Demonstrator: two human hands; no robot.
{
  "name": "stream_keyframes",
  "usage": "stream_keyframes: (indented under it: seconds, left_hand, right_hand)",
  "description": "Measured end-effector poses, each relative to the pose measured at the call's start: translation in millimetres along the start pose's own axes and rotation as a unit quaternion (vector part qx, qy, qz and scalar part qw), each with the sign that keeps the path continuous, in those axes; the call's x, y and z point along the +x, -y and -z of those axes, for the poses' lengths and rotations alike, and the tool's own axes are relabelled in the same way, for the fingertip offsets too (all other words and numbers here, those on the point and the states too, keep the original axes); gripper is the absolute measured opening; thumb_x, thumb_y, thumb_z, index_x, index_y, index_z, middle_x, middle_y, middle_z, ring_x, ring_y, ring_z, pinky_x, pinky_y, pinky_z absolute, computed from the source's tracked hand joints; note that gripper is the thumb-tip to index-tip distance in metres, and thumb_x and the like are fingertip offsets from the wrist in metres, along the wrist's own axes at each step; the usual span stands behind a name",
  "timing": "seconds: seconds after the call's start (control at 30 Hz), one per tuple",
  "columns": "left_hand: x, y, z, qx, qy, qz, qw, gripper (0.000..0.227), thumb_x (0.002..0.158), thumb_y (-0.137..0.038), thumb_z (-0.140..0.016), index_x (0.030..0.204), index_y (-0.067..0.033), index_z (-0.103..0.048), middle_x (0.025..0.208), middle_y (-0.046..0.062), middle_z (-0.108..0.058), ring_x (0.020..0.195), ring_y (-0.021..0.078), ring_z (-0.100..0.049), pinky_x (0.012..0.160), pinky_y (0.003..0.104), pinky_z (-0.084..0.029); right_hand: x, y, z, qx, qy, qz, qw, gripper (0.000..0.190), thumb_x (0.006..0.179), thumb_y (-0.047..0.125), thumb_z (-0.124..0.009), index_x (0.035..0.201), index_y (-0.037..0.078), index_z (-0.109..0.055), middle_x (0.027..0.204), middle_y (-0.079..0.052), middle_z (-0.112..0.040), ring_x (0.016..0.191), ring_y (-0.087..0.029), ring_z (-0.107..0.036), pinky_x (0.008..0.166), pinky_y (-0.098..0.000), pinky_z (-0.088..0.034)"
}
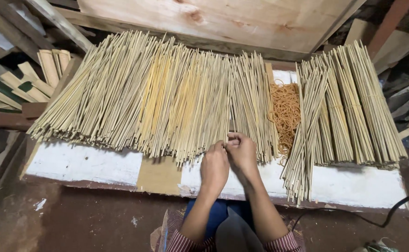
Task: Sorting and inspecting thin wooden sticks on a workbench
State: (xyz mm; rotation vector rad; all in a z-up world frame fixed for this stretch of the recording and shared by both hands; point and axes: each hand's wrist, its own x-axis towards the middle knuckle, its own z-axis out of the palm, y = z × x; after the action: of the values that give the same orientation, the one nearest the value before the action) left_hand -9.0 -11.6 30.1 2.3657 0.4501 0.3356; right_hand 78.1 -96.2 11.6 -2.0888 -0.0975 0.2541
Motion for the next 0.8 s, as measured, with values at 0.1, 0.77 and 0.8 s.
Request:
stream_keyframes:
  seconds: [0.1,0.77,0.8]
  left_hand:
    - [-0.6,1.2,-0.6,-0.084,0.022,0.002,0.996,0.027,0.095,-0.007,-0.056,0.118,-0.0014,-0.068,0.102,0.020,-0.073,0.096,0.0437,-0.072,0.081,0.049,-0.057]
    - [-46.5,-134.0,-33.0,-0.338,0.303,-0.024,0.891,0.080,0.096,-0.034,-0.060,0.154,0.0114,-0.029,0.154,0.039,-0.030,0.148,0.0521,-0.027,0.122,0.057,-0.022]
    - [-46.2,-135.1,-35.3,-0.340,0.310,0.005,0.888,0.084,0.097,-0.034,-0.061,0.155,0.0135,-0.023,0.155,0.041,-0.025,0.150,0.0525,-0.020,0.123,0.058,-0.016]
  right_hand:
    - [-13.5,8.9,20.3,0.053,0.035,-0.009,0.998,0.055,0.074,0.012,-0.083,0.127,0.007,-0.070,0.086,-0.011,-0.080,0.078,-0.017,-0.076,0.077,-0.0305,-0.057]
    - [-84.8,-64.0,191.1,-0.143,-0.260,-0.046,0.954,0.038,0.095,0.037,-0.076,0.118,0.006,-0.077,0.097,-0.020,-0.075,0.099,-0.040,-0.072,0.088,-0.0512,-0.057]
    - [-85.1,-73.6,192.2,-0.137,-0.263,-0.061,0.953,0.042,0.105,0.043,-0.068,0.118,0.004,-0.076,0.097,-0.020,-0.075,0.099,-0.040,-0.072,0.088,-0.0536,-0.057]
